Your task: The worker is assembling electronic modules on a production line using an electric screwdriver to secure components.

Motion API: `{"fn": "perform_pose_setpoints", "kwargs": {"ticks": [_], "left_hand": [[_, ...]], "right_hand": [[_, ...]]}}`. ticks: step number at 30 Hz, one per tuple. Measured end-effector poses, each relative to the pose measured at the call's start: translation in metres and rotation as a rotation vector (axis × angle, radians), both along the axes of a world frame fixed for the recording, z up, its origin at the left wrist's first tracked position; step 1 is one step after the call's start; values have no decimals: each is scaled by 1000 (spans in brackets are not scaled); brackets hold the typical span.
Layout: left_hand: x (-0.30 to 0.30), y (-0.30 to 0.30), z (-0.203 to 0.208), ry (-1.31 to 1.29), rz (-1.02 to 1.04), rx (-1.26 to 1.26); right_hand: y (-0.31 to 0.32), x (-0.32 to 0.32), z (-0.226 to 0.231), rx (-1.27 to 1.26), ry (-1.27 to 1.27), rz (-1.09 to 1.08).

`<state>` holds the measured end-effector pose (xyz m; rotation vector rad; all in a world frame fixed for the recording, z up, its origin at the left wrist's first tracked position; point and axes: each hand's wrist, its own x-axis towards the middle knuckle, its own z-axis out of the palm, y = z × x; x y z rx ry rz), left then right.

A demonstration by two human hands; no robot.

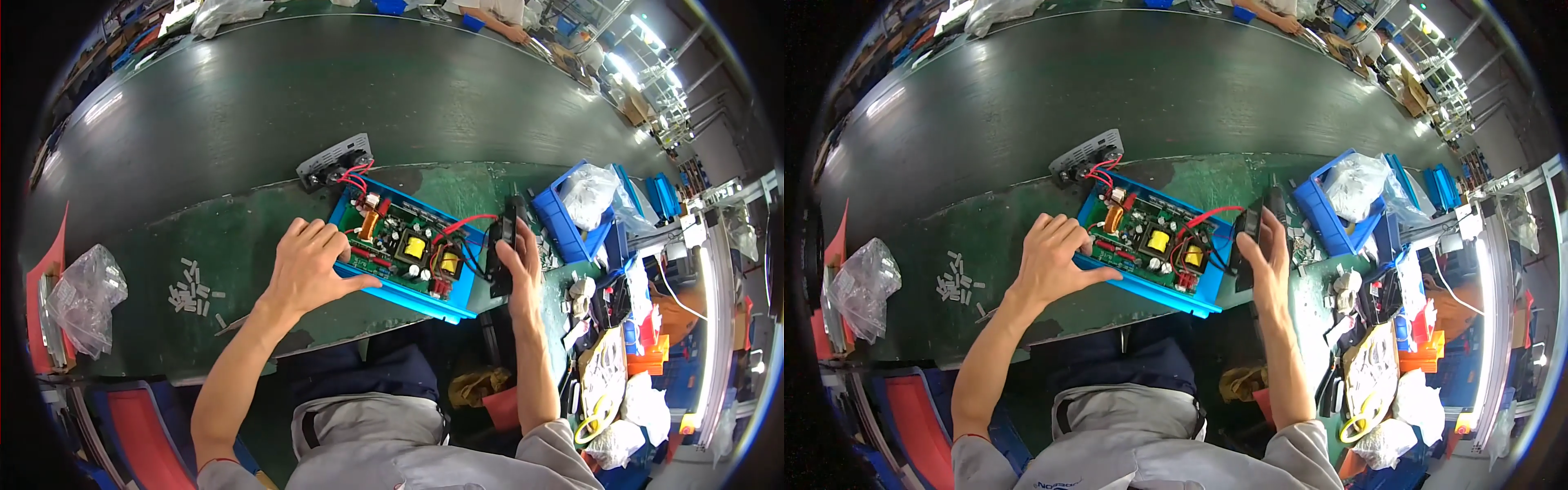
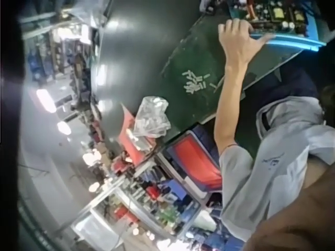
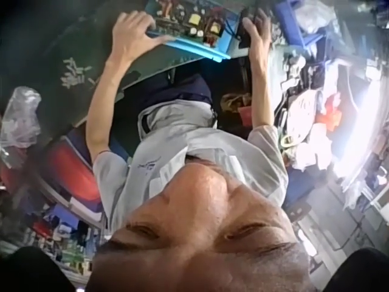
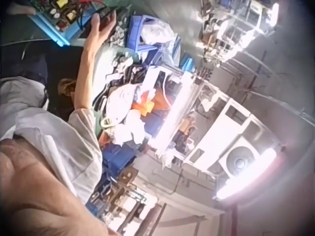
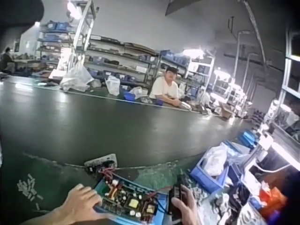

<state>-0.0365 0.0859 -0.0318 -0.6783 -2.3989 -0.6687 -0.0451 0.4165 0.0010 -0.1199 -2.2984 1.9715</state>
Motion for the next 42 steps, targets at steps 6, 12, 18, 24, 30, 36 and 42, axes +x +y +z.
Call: {"fn": "perform_pose_setpoints", "kwargs": {"ticks": [6,12,18,24,30,36,42], "left_hand": [[18,28,-9,-38,29,49],[25,36,-7,-25,48,41],[23,37,-9,10,89,45],[20,34,-9,42,121,-4],[24,36,-9,35,124,-37],[30,38,-9,21,118,-32],[26,42,-9,22,166,32]], "right_hand": [[31,-33,-11,20,9,191],[24,-34,-23,44,59,100],[11,-57,-27,125,129,117],[9,-67,-32,310,263,131],[13,-42,-30,388,206,67],[6,-39,-37,507,281,-3],[3,-55,-34,509,332,18]]}}
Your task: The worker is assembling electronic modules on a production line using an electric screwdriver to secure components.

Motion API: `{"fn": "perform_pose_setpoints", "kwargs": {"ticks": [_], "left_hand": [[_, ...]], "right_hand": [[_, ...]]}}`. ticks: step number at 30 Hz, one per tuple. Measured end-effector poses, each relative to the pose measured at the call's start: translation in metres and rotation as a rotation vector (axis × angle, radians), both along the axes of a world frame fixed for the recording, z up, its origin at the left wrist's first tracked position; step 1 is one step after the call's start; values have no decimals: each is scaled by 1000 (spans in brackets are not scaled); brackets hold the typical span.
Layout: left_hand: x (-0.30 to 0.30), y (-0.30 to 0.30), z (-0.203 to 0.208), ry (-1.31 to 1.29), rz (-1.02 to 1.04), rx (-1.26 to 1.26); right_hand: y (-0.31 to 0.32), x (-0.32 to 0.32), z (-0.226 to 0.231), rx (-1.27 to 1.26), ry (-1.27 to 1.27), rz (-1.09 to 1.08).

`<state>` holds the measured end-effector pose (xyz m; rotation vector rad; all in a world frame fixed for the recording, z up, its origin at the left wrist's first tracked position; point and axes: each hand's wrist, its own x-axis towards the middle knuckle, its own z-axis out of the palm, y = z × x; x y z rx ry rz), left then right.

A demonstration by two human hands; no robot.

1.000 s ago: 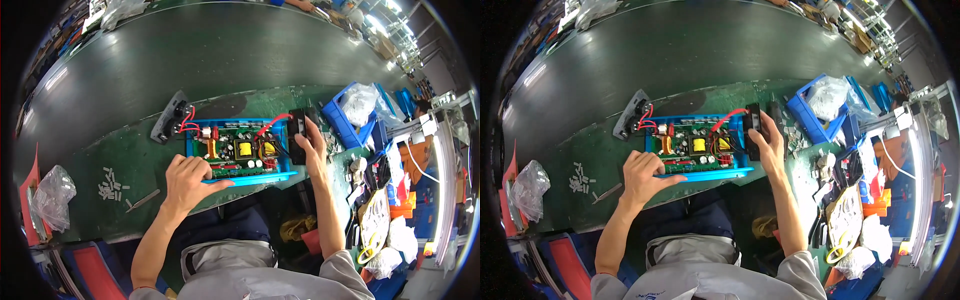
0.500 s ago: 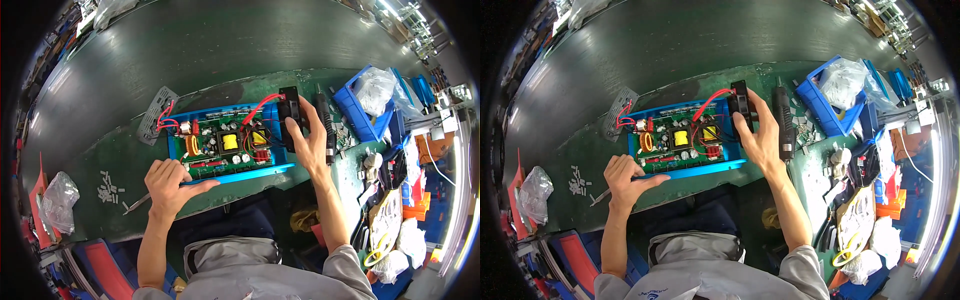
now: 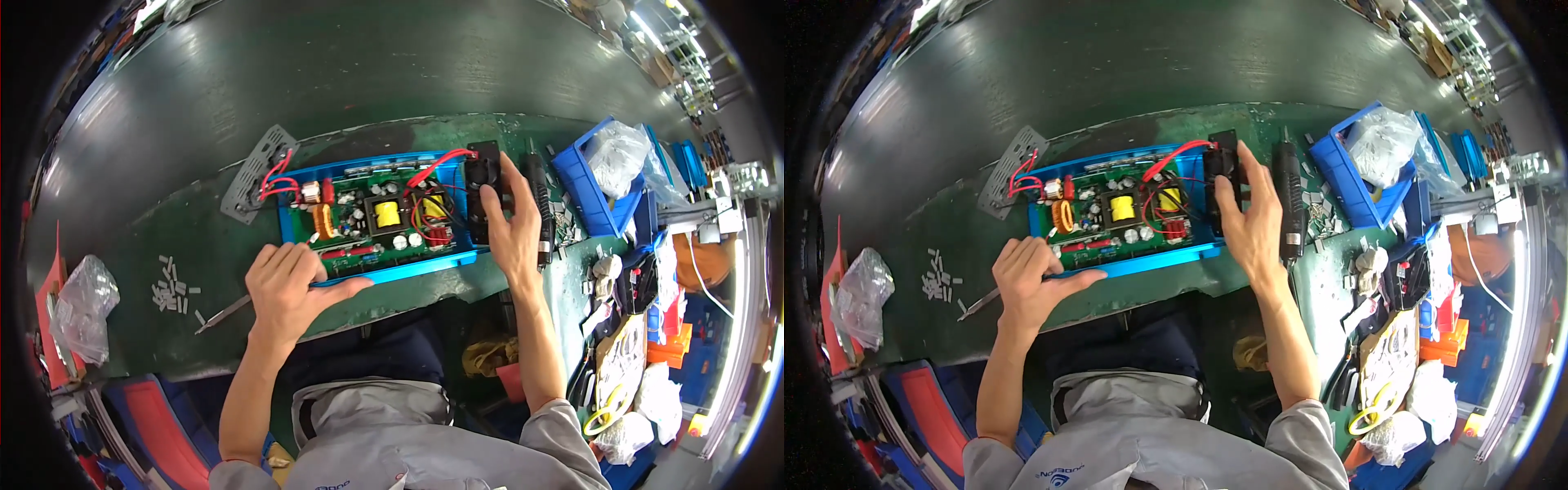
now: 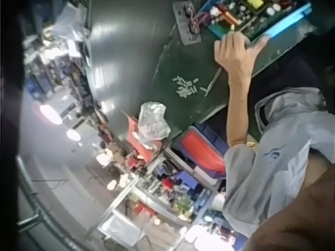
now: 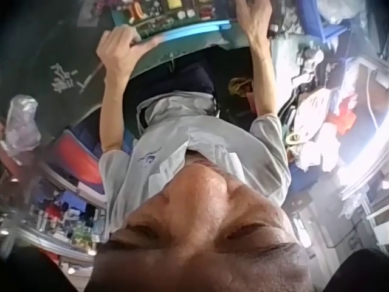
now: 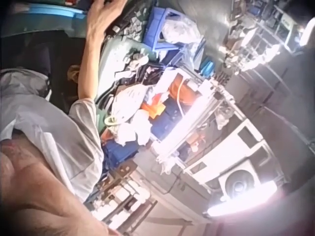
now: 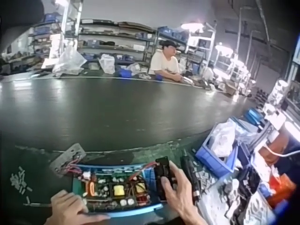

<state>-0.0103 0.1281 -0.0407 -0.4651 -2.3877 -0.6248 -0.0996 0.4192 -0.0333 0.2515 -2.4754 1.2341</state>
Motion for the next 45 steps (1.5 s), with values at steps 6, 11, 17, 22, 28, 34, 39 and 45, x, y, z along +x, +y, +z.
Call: {"fn": "perform_pose_setpoints", "kwargs": {"ticks": [6,11,17,22,28,34,39,45], "left_hand": [[35,-34,12,-135,146,144],[89,-96,4,-291,462,250],[128,-139,-14,-359,420,199],[131,-135,-21,-374,408,258],[129,-144,-28,-154,448,286],[134,-138,-52,-66,539,862],[131,-138,-45,17,553,1120],[135,-140,-48,-29,514,1137]], "right_hand": [[-15,59,15,214,340,66],[-48,81,-3,341,322,395],[-106,62,-11,520,393,598],[-111,55,-17,475,492,656],[-113,49,-9,500,517,667],[-124,44,-7,442,473,706],[-163,61,15,354,402,787],[-273,81,6,244,334,1003]]}}
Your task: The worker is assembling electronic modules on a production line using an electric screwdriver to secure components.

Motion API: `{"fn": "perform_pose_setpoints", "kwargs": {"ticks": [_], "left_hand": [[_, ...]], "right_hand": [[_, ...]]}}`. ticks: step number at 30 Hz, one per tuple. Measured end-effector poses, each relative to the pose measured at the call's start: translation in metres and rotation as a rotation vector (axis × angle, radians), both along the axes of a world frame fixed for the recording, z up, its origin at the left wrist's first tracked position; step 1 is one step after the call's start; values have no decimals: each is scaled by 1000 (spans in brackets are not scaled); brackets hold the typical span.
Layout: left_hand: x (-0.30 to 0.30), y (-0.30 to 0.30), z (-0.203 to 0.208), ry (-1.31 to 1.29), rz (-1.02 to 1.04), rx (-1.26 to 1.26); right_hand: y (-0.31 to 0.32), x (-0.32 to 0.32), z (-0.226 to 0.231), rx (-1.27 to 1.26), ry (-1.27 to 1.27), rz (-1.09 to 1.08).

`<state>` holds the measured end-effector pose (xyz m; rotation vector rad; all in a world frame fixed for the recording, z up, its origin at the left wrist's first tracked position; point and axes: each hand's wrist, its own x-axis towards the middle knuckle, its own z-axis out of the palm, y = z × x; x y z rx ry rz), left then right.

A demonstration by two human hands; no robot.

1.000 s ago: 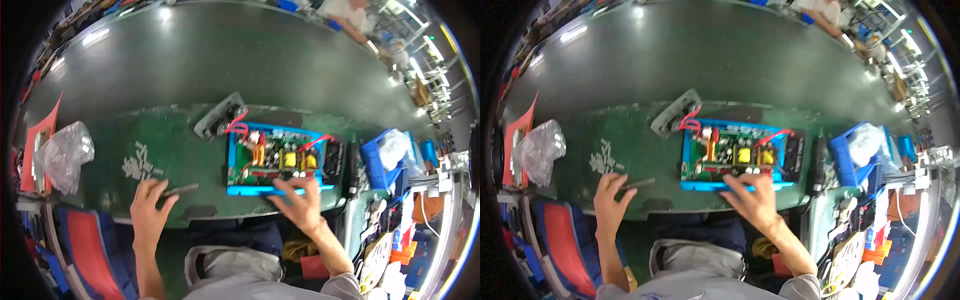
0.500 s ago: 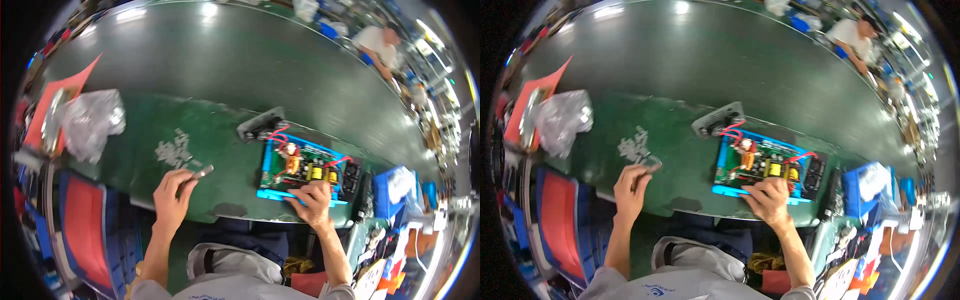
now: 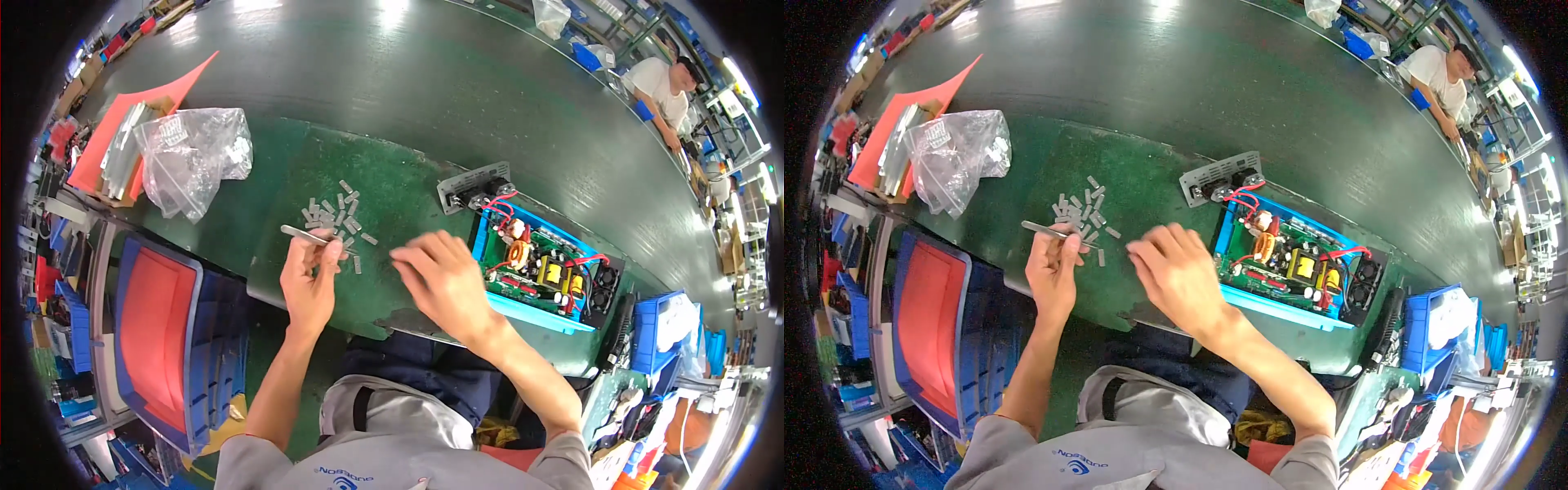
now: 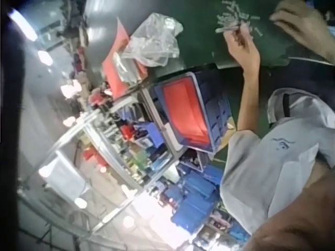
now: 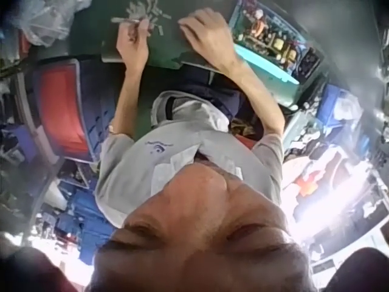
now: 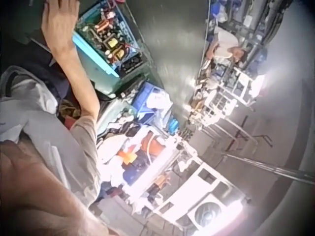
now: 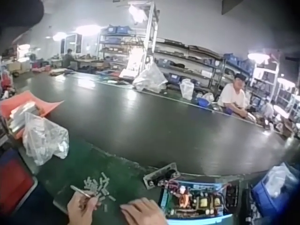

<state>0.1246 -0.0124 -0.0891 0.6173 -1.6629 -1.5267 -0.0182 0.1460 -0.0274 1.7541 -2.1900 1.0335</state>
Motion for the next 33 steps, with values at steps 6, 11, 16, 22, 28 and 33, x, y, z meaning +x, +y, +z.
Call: {"fn": "perform_pose_setpoints", "kwargs": {"ticks": [6,11,16,22,28,33], "left_hand": [[-4,6,2,-90,101,-74],[0,3,0,-87,97,-137],[-6,3,-7,-22,87,-143],[4,-17,-35,-138,103,-343],[-14,-7,-12,-120,34,-277],[-1,-11,-10,-148,85,-287]], "right_hand": [[-56,-5,-50,65,56,-177],[-50,8,-45,231,107,-182],[21,2,14,-78,-165,-53],[98,-5,131,-555,-35,77],[123,-32,135,-649,84,-15],[131,-44,134,-680,149,0]]}}
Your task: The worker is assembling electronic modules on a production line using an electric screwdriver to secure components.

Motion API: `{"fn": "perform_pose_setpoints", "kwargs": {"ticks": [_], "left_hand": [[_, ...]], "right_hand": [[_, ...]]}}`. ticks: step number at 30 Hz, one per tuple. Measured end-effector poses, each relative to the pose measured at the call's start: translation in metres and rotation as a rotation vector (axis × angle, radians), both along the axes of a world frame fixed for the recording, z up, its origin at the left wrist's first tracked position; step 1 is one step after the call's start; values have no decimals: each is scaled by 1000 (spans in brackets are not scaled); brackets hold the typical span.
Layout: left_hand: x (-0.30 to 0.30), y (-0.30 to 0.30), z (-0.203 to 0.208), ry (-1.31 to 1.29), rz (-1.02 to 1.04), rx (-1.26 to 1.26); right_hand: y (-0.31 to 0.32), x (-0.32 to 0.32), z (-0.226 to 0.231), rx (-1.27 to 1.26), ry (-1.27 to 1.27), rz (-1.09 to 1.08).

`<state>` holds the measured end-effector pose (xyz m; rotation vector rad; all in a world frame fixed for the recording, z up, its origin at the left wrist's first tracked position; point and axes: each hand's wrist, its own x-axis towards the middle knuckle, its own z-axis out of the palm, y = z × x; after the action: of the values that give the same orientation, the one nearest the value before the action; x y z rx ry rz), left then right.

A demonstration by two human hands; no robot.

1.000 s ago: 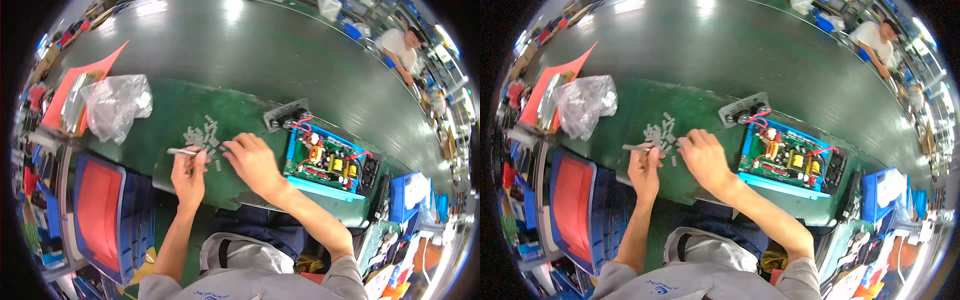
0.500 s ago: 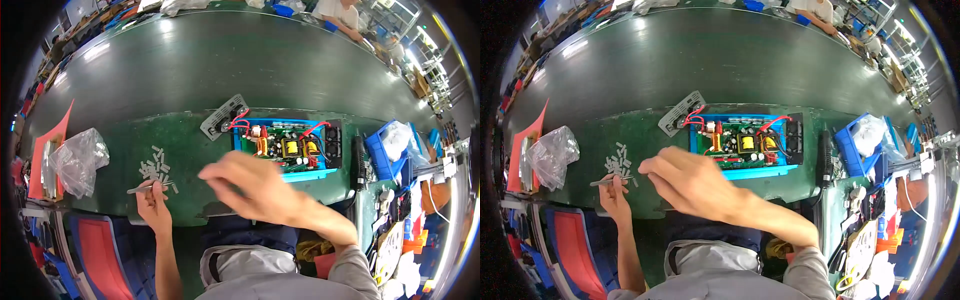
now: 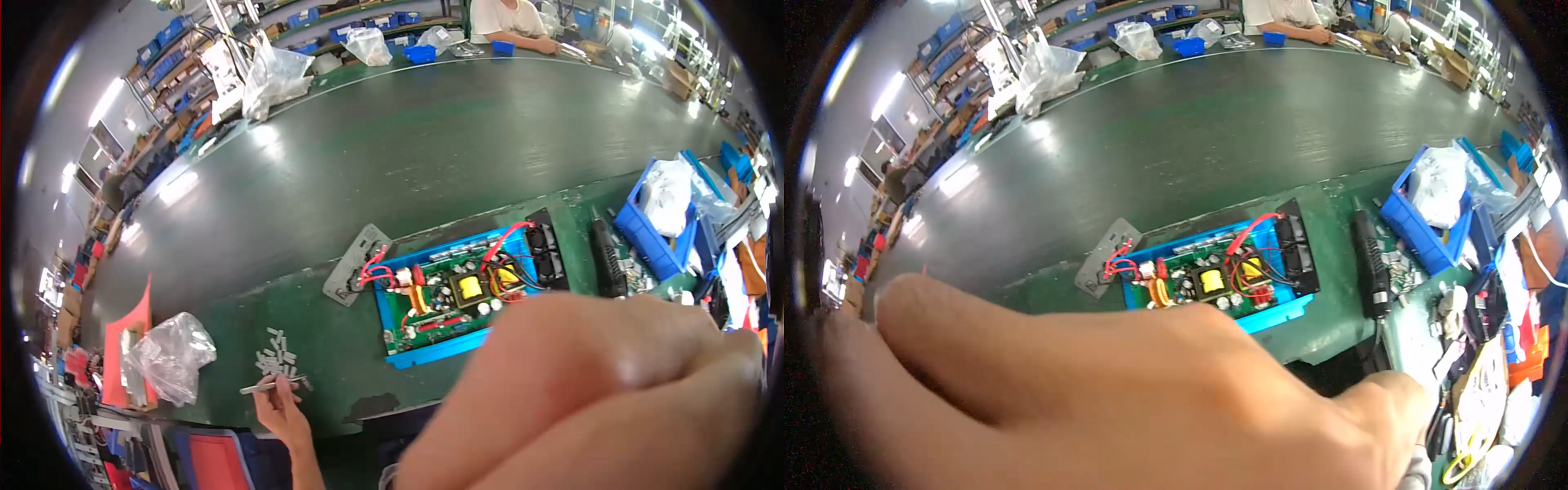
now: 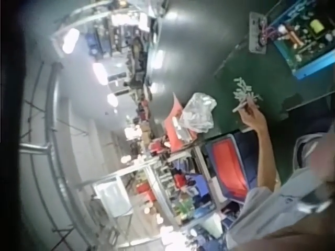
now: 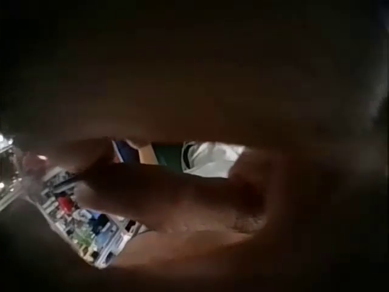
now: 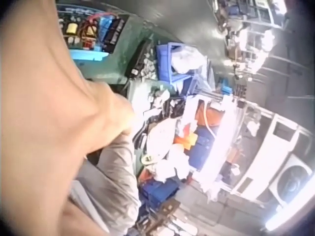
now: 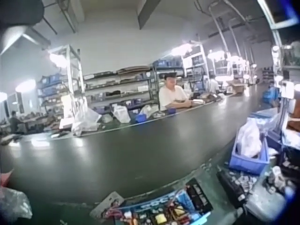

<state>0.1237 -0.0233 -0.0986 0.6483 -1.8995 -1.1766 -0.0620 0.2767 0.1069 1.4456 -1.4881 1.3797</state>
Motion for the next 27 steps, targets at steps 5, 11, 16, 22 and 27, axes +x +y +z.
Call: {"fn": "perform_pose_setpoints", "kwargs": {"ticks": [5,11,16,22,27], "left_hand": [[3,3,-16,5,-39,8],[-5,-4,-5,-62,51,-152],[-38,9,3,15,1,-40],[-71,107,68,38,-410,92],[-91,156,82,-44,-760,307]], "right_hand": [[0,-8,-2,-96,18,-13],[33,9,-15,-74,-200,-78],[50,37,-18,67,-464,-154],[96,40,-116,274,-778,-194],[101,59,-140,64,-1472,-93]]}}
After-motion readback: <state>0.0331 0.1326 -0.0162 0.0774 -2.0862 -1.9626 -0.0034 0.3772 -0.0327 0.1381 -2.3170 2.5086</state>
